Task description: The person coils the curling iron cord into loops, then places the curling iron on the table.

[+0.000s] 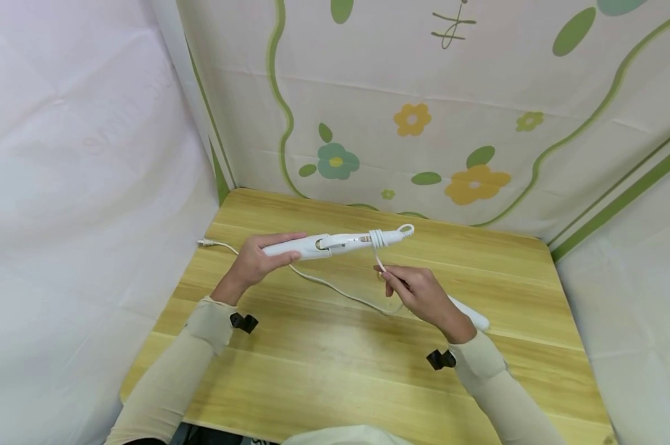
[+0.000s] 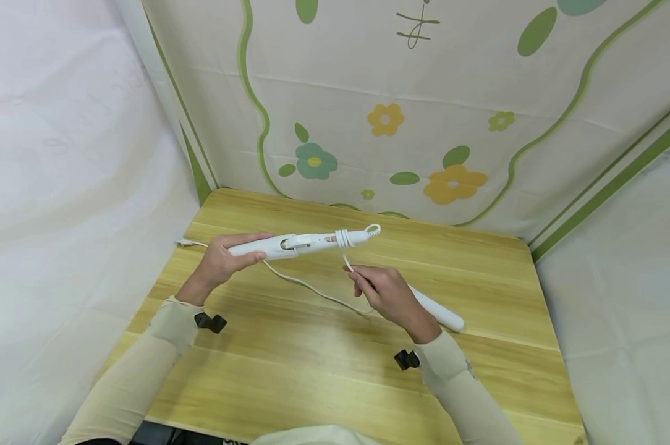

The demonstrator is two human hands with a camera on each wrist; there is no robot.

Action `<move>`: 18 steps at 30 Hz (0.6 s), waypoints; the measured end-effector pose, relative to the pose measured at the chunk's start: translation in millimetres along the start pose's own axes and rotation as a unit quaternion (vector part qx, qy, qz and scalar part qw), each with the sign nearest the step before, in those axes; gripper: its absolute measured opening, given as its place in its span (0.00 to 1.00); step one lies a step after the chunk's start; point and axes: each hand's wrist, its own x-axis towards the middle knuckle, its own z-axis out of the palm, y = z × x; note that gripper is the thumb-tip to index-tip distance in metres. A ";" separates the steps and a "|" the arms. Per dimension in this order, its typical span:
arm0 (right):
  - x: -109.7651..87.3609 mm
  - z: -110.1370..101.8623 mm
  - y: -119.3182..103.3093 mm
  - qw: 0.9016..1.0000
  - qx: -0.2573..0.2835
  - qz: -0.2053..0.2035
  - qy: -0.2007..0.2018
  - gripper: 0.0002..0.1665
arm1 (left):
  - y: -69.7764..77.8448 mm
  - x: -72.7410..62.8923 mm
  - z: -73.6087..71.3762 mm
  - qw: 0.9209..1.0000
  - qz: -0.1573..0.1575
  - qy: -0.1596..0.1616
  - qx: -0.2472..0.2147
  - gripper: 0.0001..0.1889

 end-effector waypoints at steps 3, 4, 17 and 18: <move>-2.2 0.5 0.7 1.000 -0.005 -0.006 0.005 0.13 | -0.1 0.8 -2.9 1.000 -0.004 0.012 0.002 0.21; -2.8 0.4 0.7 1.000 -0.005 -0.006 0.005 0.14 | -0.3 1.0 -3.7 1.000 -0.005 0.016 0.004 0.21; -6.0 -6.1 -4.9 1.000 -0.020 0.008 0.007 0.13 | -4.0 2.6 -7.3 0.996 -0.005 0.071 0.045 0.20; -5.6 -7.5 -5.2 1.000 -0.025 -0.001 0.007 0.13 | -4.4 2.5 -7.1 0.996 -0.005 0.069 0.051 0.20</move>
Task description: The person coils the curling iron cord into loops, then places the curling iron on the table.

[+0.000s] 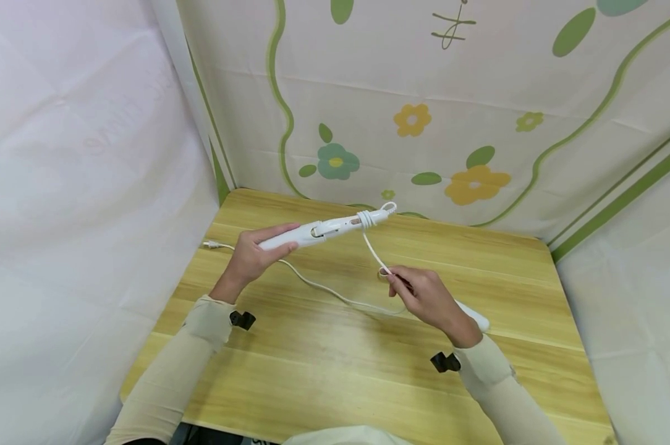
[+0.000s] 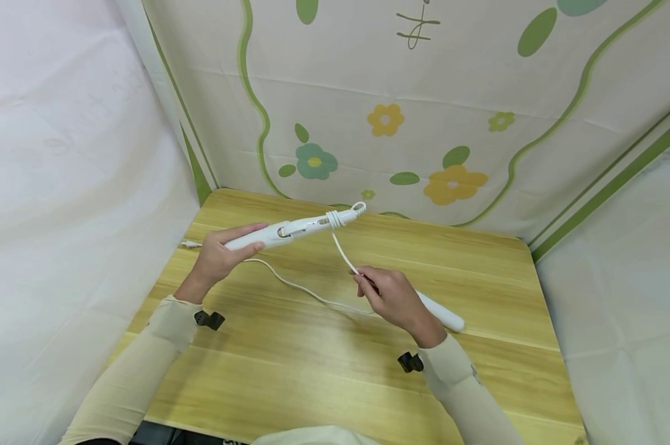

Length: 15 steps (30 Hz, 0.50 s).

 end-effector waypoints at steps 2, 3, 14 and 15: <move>1.6 -4.2 -0.7 0.999 -0.012 -0.029 0.007 0.11 | -0.2 -1.0 0.6 1.000 0.000 -0.005 0.020 0.20; 3.0 -6.8 -1.3 0.999 -0.018 -0.045 0.012 0.09 | 0.0 -1.7 0.9 0.999 0.000 -0.009 0.031 0.20; 27.0 -34.1 2.5 0.986 -0.097 -0.131 0.027 0.13 | 4.0 -6.4 4.8 0.987 0.021 -0.132 0.090 0.19; 29.2 -34.9 3.6 0.985 -0.098 -0.138 0.026 0.13 | 5.0 -6.9 4.7 0.986 0.018 -0.144 0.088 0.19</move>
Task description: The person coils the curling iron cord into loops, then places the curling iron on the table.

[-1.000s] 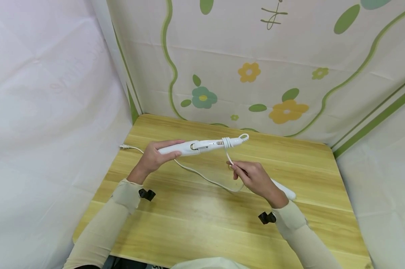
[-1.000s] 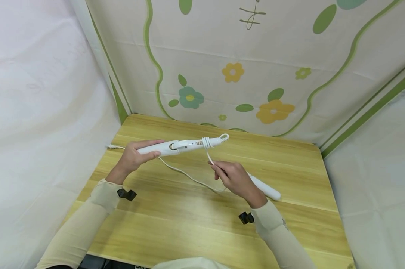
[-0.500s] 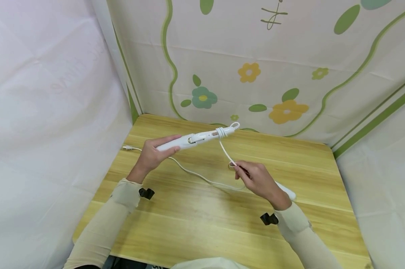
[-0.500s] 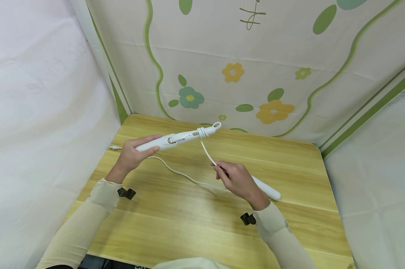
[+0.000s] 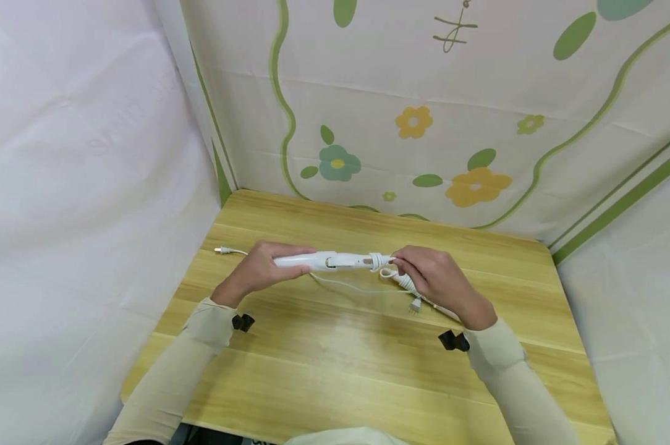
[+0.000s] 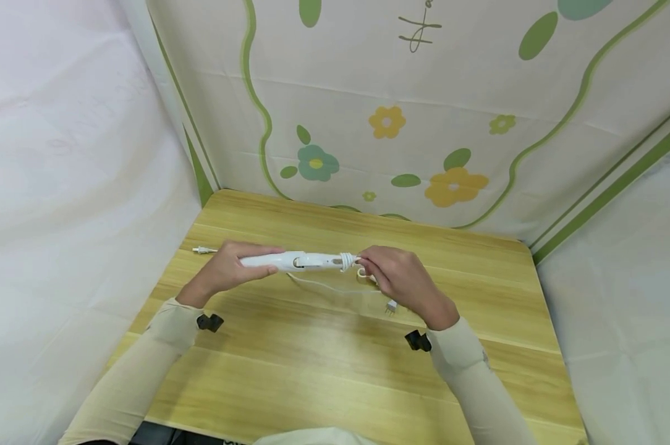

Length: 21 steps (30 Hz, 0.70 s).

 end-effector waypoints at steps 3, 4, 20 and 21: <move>3.6 0.3 4.9 1.000 0.003 -0.011 -0.005 0.14 | 1.4 -1.7 0.3 0.999 -0.007 -0.035 -0.013 0.20; 4.4 0.5 6.3 1.000 0.004 -0.013 -0.008 0.15 | 1.7 -2.3 0.5 0.999 -0.008 -0.046 -0.018 0.20; 0.5 12.6 15.6 0.983 0.126 0.066 -0.119 0.13 | -5.1 -6.8 1.5 0.982 0.023 -0.122 -0.142 0.18; -0.8 14.5 16.0 0.982 0.133 0.065 -0.115 0.14 | -6.4 -6.8 1.7 0.981 0.020 -0.119 -0.151 0.18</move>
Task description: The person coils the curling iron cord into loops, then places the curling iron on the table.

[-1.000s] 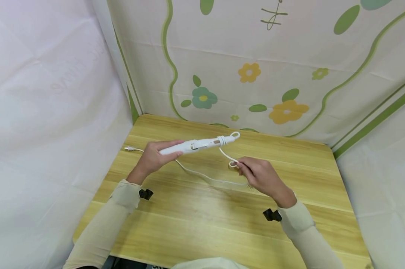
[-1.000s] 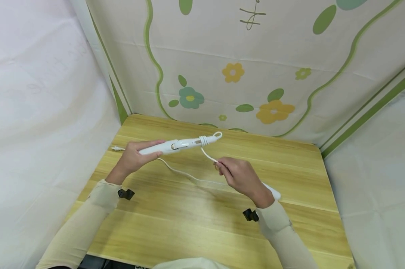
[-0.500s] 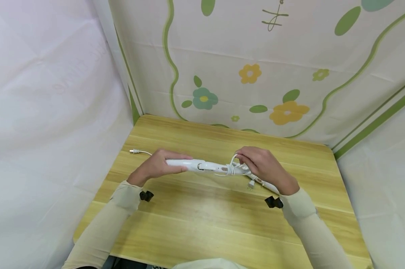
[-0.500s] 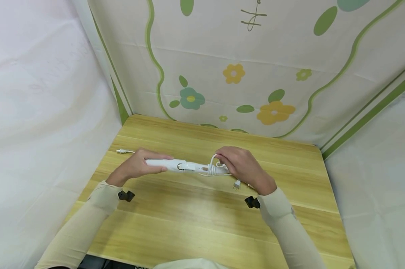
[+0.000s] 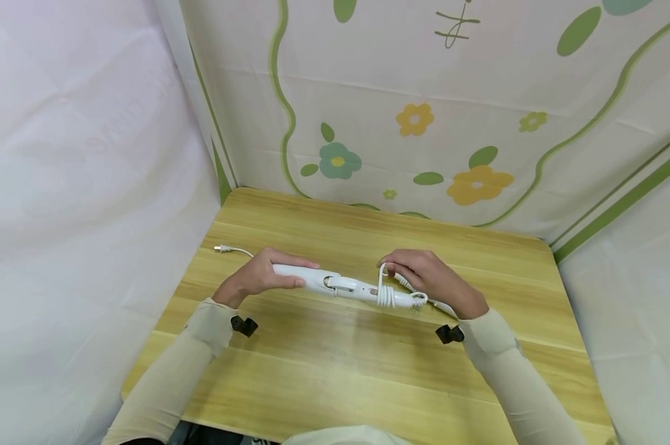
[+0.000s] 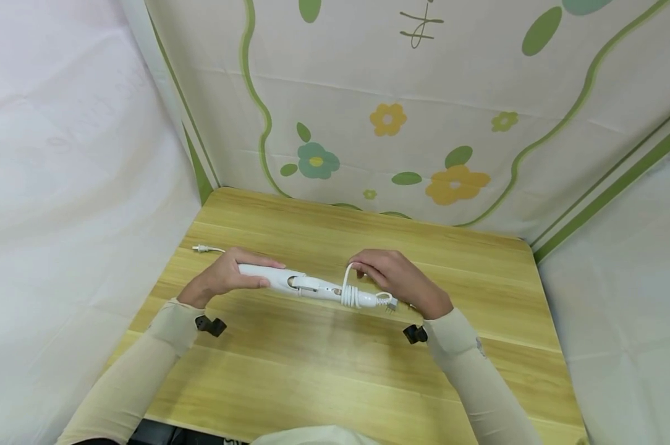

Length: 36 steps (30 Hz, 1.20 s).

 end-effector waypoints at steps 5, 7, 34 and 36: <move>-3.8 11.6 4.0 0.999 0.035 0.005 0.025 0.17 | -4.8 2.5 1.5 0.998 -0.014 0.037 -0.046 0.18; -4.9 17.0 5.2 0.998 0.052 0.012 0.036 0.19 | -5.5 4.5 2.4 0.996 -0.021 0.060 -0.058 0.18; -4.9 45.5 -5.6 0.991 -0.071 0.058 0.092 0.08 | 3.4 24.0 -1.0 0.984 -0.031 0.172 0.030 0.21; -6.7 45.4 -5.5 0.991 -0.070 0.064 0.091 0.08 | 4.4 24.5 -4.4 0.981 -0.033 0.186 0.035 0.20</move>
